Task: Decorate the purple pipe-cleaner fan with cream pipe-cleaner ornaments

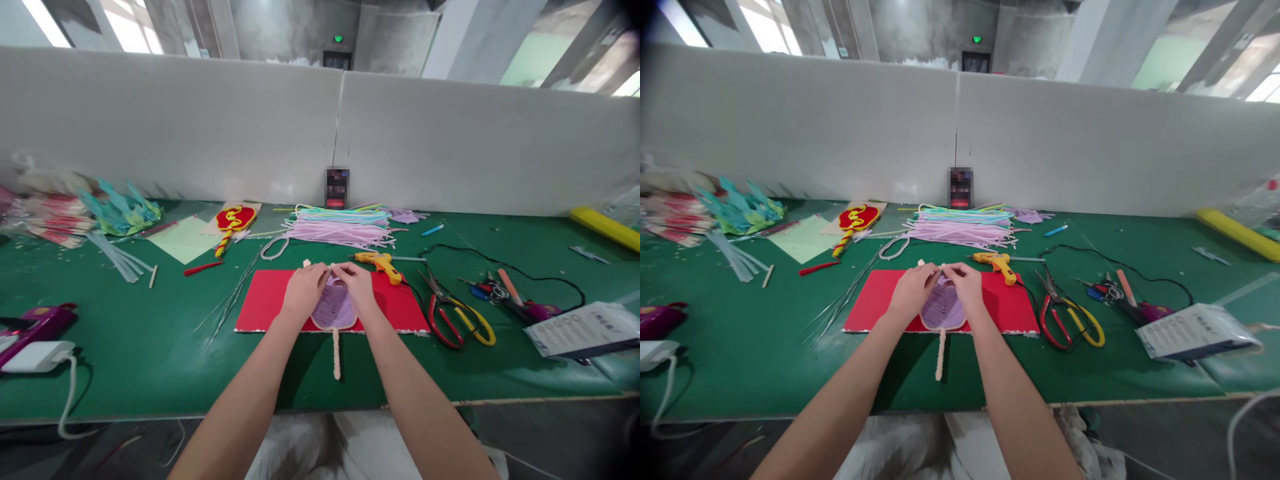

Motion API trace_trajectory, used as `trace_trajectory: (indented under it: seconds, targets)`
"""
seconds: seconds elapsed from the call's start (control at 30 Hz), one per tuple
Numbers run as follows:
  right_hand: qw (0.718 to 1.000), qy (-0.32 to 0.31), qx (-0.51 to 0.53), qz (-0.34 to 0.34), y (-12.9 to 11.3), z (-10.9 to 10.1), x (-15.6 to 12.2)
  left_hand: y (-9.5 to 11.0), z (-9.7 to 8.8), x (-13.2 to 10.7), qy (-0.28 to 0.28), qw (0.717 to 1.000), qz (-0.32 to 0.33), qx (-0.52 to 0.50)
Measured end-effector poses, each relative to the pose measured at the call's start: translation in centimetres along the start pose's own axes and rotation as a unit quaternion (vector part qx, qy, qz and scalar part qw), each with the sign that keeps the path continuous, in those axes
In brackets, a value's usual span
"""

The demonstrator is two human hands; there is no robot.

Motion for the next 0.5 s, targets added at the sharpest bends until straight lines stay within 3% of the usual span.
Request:
trace_trajectory:
  seconds: [0.27, 0.5]
  targets:
    - [0.999, 0.022, 0.032, 0.013, 0.2, -0.3, 0.1, -1.4, -0.3, 0.0, 0.059, 0.985, -0.088, -0.137]
    - [1.0, -0.007, 0.005, -0.009, -0.1, 0.5, -0.3, 0.4, -1.1, 0.2, 0.071, 0.997, 0.003, 0.041]
Point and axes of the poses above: each hand's wrist, its own x-axis towards the middle knuckle, its own z-axis out of the palm, y = z × x, the point moved 8 cm from there along x, towards the middle knuckle, and after that the axes turned 5 degrees about y, right-handed, at the moved point
